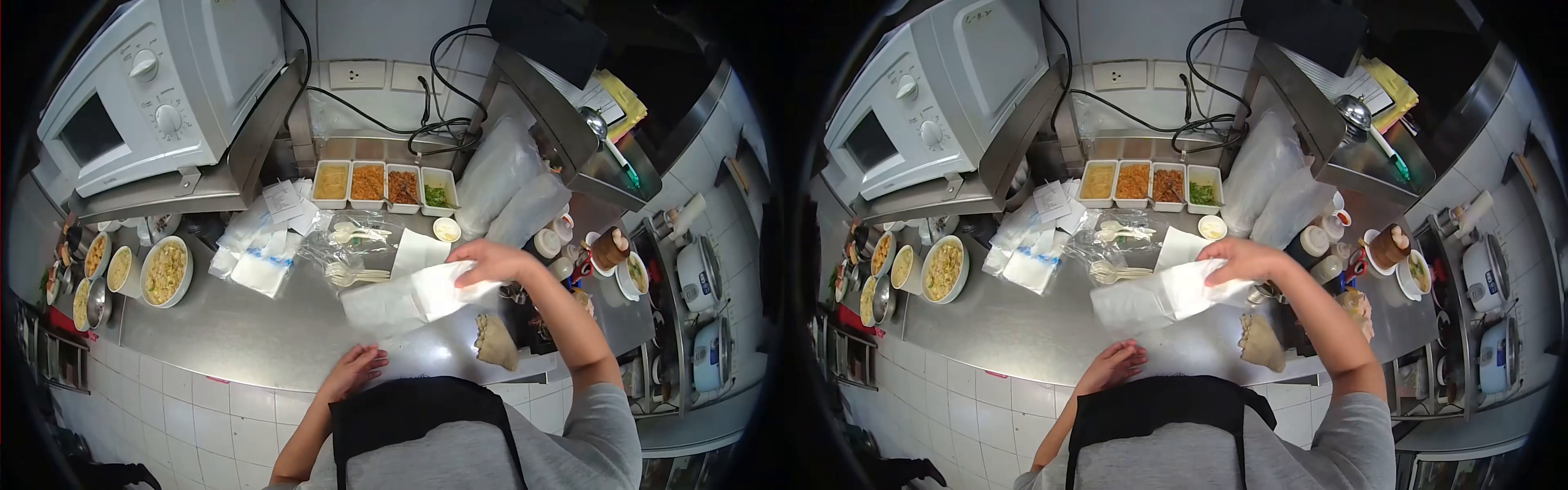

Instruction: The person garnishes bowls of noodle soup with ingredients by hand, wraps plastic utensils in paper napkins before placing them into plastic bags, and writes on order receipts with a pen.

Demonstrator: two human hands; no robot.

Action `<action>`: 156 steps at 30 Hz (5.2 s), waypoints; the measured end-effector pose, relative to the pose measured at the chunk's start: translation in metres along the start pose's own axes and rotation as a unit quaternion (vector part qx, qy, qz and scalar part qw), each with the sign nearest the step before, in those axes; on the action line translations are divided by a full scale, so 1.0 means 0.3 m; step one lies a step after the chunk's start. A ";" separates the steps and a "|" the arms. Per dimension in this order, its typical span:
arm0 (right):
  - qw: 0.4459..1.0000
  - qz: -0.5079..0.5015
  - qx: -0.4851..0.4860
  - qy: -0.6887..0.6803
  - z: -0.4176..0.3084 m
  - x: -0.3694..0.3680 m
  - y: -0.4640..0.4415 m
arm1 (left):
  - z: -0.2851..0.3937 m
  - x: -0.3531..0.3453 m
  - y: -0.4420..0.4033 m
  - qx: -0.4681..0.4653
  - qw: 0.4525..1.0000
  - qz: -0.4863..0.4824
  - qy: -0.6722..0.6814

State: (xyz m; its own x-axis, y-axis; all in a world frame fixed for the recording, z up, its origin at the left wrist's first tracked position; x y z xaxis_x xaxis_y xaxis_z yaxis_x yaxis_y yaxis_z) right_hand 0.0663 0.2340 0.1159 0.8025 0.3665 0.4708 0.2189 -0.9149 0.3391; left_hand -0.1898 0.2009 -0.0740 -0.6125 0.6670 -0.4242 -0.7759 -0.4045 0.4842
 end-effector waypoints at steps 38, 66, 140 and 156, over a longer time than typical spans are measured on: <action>0.959 0.128 0.093 -0.235 -0.116 -0.020 0.078 | 0.635 0.060 0.173 -0.358 0.846 0.332 -0.215; 0.960 0.109 0.007 -0.258 0.083 -0.180 -0.040 | 0.633 0.004 0.202 -0.266 0.928 0.080 -0.250; 0.954 0.088 0.205 -0.201 -0.147 -0.147 0.107 | 0.629 -0.437 0.331 -0.464 0.581 -0.076 -0.665; 0.944 0.119 0.163 -0.259 0.015 -0.064 0.034 | 0.565 -0.371 0.321 -0.440 0.563 -0.069 -0.696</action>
State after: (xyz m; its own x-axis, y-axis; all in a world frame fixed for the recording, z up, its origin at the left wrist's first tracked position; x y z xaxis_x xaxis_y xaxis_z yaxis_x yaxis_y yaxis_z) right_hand 0.0557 0.2170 0.1067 0.9959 0.0892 0.0112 0.0895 -0.9954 -0.0348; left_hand -0.1707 0.1938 0.1495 -0.2996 0.3270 0.8963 -0.9515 -0.0333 -0.3059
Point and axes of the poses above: each hand's wrist, its own y-axis away from the middle knuckle, its own x-axis out of the back of the hand, z = x × y, the point moved 9 cm from there along -y, towards the middle knuckle, and after that the axes turned 15 degrees about -y, right-handed, at the moved point
